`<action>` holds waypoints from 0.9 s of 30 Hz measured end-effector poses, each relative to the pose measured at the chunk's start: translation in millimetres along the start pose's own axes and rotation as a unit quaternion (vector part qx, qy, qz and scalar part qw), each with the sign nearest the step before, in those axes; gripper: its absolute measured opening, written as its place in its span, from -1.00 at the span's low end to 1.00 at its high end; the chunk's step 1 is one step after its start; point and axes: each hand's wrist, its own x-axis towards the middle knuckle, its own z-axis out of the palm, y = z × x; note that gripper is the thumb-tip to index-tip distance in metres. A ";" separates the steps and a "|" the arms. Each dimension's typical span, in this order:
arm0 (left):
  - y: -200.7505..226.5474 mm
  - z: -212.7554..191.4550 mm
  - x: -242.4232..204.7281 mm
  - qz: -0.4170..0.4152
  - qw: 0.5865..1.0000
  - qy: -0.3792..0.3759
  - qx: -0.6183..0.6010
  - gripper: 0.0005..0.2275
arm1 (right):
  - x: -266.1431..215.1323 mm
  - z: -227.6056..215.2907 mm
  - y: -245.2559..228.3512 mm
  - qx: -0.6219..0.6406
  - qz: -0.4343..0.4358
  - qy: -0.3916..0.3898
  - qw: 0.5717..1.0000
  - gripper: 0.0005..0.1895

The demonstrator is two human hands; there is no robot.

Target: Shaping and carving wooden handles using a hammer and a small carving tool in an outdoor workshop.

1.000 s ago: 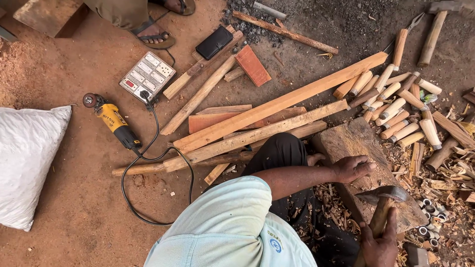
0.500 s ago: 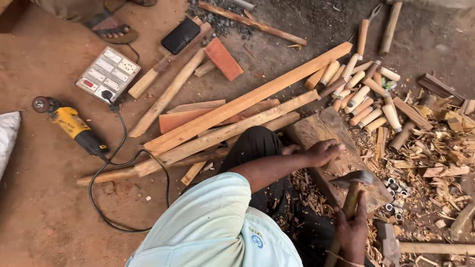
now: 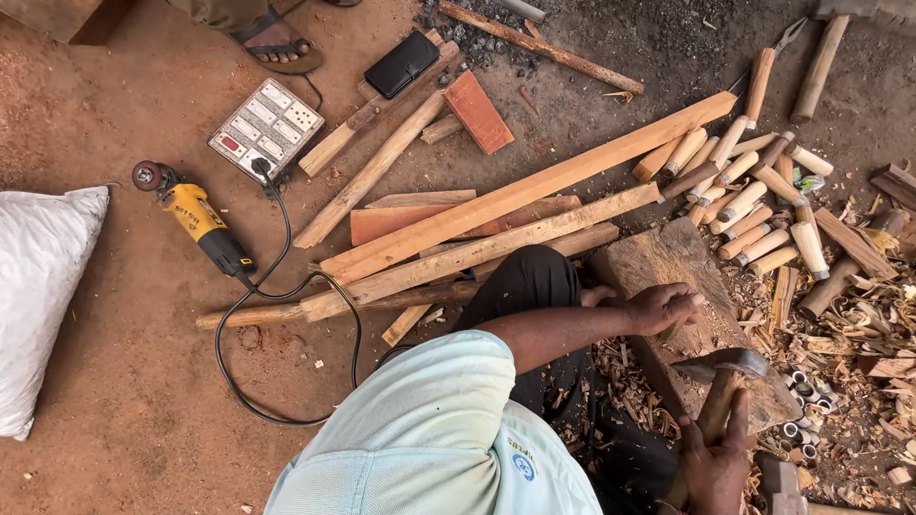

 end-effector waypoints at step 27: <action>-63.6 -23.5 7.2 0.064 0.996 0.064 0.017 -0.42 | -2.2 0.4 -11.3 0.044 0.044 0.007 0.998 0.02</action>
